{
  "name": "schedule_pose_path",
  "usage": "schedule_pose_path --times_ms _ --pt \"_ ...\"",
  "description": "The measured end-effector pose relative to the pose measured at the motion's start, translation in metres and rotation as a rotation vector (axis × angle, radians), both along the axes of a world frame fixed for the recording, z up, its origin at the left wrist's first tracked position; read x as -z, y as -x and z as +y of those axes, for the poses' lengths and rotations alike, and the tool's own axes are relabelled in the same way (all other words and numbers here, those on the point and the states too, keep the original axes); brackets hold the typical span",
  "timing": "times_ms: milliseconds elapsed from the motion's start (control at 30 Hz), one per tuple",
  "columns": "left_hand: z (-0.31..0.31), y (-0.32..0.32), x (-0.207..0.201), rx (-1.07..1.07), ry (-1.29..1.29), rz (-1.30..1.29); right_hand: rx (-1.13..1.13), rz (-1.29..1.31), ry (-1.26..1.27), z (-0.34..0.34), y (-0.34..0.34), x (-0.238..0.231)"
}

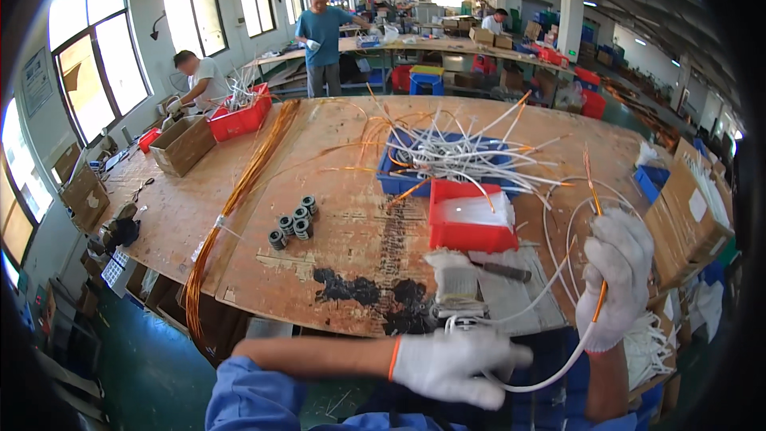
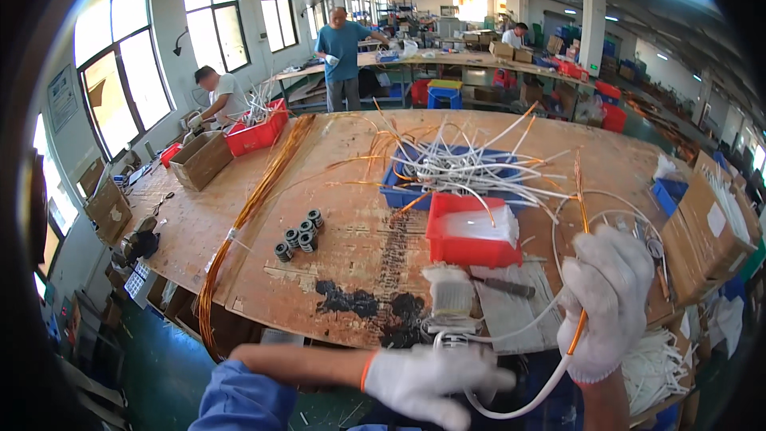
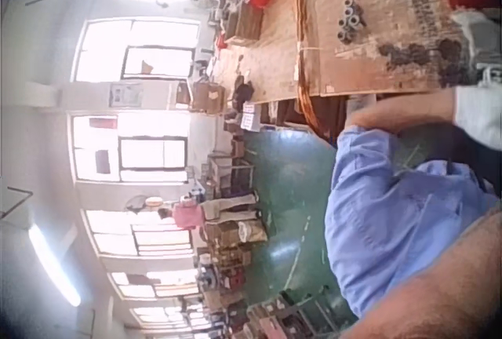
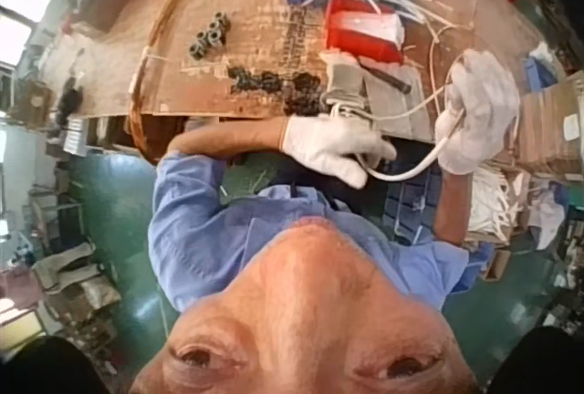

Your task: Assemble electrical wiring and insulation onto a metal component.

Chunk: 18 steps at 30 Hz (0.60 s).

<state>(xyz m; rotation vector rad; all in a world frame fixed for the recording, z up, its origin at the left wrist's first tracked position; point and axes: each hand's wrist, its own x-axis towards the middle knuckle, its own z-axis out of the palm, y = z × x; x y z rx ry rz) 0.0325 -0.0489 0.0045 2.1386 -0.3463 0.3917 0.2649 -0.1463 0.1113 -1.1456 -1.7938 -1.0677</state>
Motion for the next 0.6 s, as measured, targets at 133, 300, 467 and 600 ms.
schedule_pose_path --times_ms 133,300,467,600 --pt "-0.078 0.025 0.004 -0.225 0.133 0.179 -0.354 -0.093 0.199 0.011 -0.006 0.01" --pt "-0.108 0.037 0.013 -0.494 0.429 0.012 0.058 -0.302 0.706 -0.003 -0.089 0.01" --pt "-0.1 0.043 -0.005 -0.469 0.375 0.078 0.359 0.245 0.14 -0.055 -0.261 0.04" --pt "-0.095 0.035 -0.016 -0.416 0.588 0.208 0.174 0.431 0.02 -0.067 -0.156 0.034"
